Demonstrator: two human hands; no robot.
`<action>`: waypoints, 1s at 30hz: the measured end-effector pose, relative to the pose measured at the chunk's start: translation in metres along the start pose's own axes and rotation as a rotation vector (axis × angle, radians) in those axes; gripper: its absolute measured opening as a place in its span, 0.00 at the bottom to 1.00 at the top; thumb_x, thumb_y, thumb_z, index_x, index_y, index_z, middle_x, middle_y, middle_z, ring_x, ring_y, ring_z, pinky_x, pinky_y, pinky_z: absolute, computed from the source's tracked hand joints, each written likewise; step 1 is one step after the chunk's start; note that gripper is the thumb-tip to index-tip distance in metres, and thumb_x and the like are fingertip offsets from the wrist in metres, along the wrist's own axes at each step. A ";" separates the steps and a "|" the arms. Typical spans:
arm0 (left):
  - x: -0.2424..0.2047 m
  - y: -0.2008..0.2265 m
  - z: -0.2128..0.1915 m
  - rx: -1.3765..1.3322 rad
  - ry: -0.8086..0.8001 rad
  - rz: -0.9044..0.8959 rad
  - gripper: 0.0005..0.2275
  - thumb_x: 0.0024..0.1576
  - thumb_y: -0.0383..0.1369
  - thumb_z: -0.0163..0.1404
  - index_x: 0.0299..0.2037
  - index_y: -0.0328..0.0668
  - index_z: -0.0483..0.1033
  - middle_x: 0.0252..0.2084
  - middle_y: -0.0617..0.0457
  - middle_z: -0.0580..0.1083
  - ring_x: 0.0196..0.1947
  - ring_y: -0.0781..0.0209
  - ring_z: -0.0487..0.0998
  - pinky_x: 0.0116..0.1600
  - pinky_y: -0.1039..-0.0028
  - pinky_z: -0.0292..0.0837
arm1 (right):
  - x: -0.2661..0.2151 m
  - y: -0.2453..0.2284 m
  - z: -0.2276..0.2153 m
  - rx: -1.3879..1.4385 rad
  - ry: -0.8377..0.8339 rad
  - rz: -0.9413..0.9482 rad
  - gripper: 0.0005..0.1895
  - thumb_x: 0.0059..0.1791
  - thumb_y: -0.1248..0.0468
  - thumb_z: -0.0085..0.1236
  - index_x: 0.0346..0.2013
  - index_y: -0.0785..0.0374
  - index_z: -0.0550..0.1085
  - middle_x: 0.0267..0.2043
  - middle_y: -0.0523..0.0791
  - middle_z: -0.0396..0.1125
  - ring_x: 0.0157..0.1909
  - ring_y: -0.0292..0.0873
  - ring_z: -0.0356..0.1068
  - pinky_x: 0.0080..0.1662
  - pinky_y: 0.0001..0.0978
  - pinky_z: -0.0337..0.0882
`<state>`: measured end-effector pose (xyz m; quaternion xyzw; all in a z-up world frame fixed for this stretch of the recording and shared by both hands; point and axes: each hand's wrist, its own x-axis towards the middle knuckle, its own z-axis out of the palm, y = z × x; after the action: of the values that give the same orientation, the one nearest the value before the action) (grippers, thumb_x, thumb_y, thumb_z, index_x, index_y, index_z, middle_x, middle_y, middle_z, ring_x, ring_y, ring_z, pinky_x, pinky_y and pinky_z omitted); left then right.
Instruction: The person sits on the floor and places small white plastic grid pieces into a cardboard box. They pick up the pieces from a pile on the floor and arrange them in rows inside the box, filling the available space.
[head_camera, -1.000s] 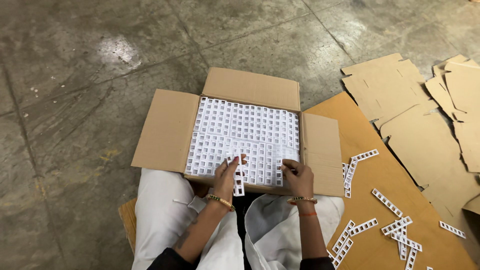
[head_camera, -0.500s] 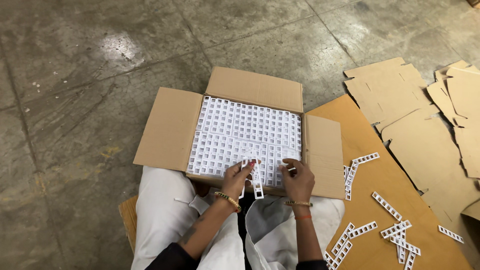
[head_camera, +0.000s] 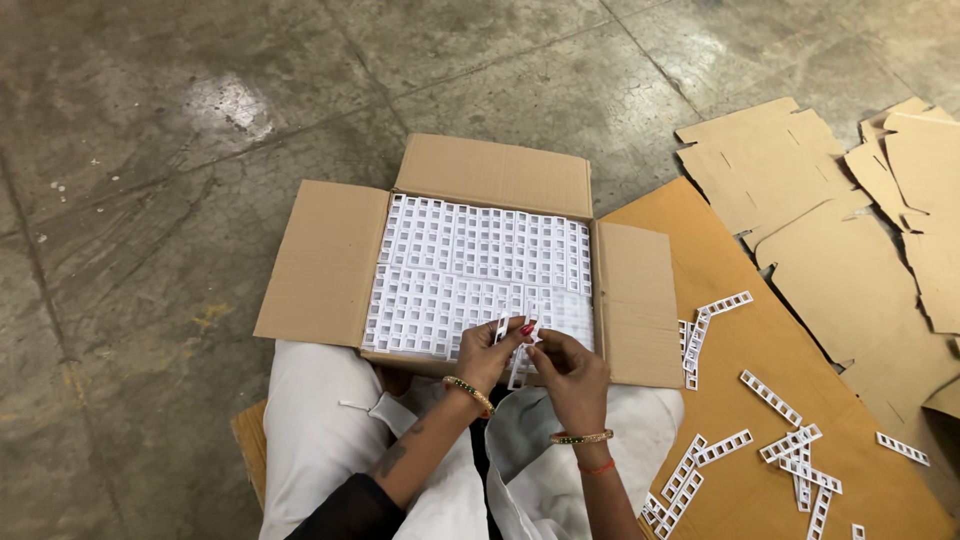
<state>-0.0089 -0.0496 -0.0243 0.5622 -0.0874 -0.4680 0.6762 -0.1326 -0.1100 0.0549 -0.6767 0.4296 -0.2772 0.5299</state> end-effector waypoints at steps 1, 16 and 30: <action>-0.001 0.001 0.002 0.012 0.004 0.024 0.12 0.58 0.32 0.60 0.49 0.36 0.84 0.31 0.54 0.79 0.24 0.74 0.68 0.27 0.82 0.62 | 0.001 -0.002 -0.002 -0.090 0.039 -0.056 0.15 0.44 0.65 0.67 0.44 0.68 0.81 0.34 0.46 0.79 0.34 0.35 0.78 0.37 0.31 0.80; -0.001 0.016 -0.018 -0.316 0.092 -0.048 0.21 0.62 0.46 0.48 0.55 0.35 0.73 0.42 0.49 0.78 0.37 0.64 0.79 0.42 0.74 0.79 | 0.057 0.025 -0.027 -0.809 0.122 -0.113 0.12 0.43 0.56 0.66 0.37 0.56 0.84 0.29 0.49 0.76 0.32 0.51 0.77 0.39 0.41 0.76; -0.010 0.024 -0.001 -0.408 -0.089 -0.078 0.25 0.65 0.49 0.40 0.61 0.34 0.71 0.45 0.49 0.77 0.44 0.64 0.80 0.51 0.71 0.78 | 0.025 -0.023 -0.019 -0.526 0.090 -0.289 0.08 0.46 0.61 0.66 0.36 0.61 0.82 0.31 0.46 0.74 0.28 0.42 0.76 0.34 0.33 0.74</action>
<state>-0.0008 -0.0433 0.0000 0.3954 0.0010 -0.5264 0.7527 -0.1302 -0.1391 0.0801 -0.8319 0.4090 -0.2584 0.2719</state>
